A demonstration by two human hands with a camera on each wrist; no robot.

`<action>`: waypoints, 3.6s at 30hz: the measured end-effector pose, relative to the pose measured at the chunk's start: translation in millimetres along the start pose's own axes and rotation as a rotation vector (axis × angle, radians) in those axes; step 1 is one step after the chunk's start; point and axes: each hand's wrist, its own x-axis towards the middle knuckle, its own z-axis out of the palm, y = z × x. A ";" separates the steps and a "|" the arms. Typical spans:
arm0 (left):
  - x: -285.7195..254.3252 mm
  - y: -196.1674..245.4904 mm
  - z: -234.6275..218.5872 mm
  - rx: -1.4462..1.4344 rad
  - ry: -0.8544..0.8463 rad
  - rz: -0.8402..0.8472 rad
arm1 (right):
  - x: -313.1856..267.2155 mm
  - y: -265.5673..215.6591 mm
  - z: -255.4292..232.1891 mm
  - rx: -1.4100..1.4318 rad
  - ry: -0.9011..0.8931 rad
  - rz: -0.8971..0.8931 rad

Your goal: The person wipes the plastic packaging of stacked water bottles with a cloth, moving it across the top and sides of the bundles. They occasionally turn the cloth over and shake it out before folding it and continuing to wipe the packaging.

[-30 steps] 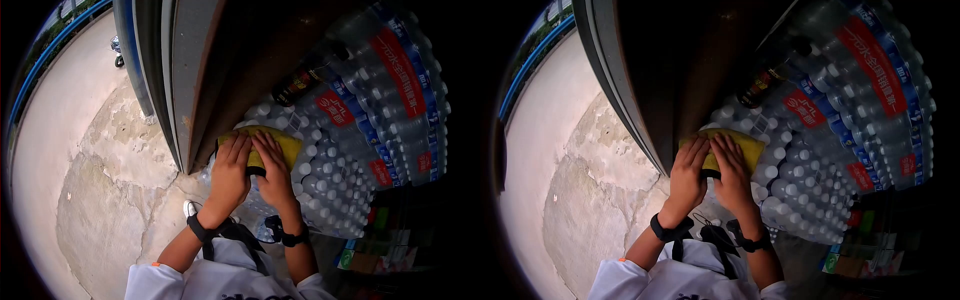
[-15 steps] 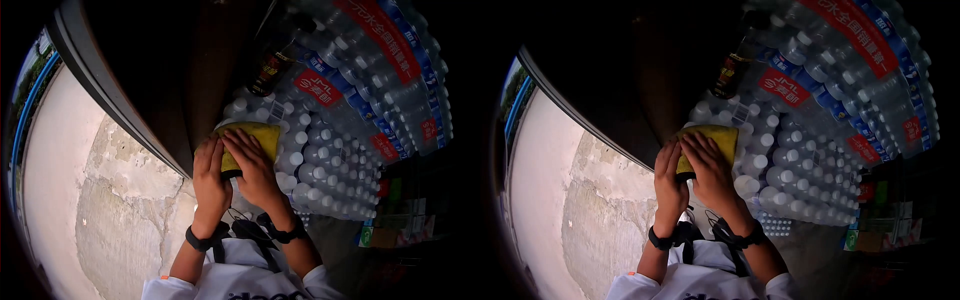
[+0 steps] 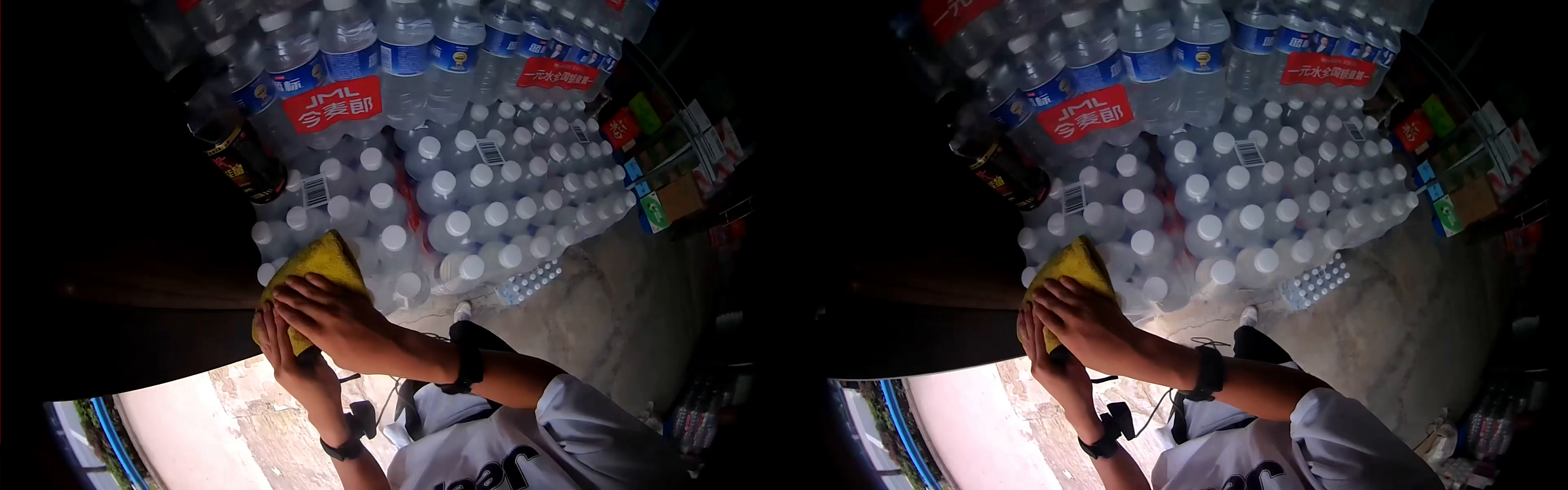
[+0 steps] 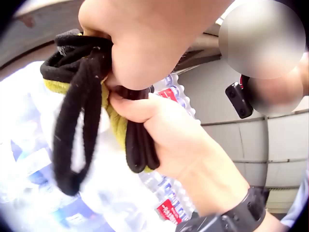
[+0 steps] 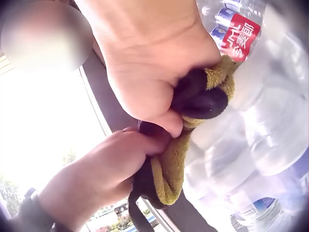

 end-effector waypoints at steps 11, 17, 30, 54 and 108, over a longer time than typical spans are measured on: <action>49.2 74.7 48.6 -0.167 -0.407 0.259 | -49.0 38.4 -70.8 -0.018 0.224 0.316; -9.2 62.6 34.2 0.027 -0.127 0.125 | -59.2 23.8 -44.6 -0.065 0.104 0.091; 24.8 243.4 43.4 -0.241 0.145 0.352 | -81.5 35.9 -224.9 -0.125 0.473 -0.019; -16.8 216.6 125.9 0.034 -0.503 0.418 | -184.7 98.5 -215.8 -0.131 -0.071 0.412; 130.5 204.7 193.3 0.190 -0.755 0.666 | -94.9 220.8 -219.9 -0.442 -0.221 0.363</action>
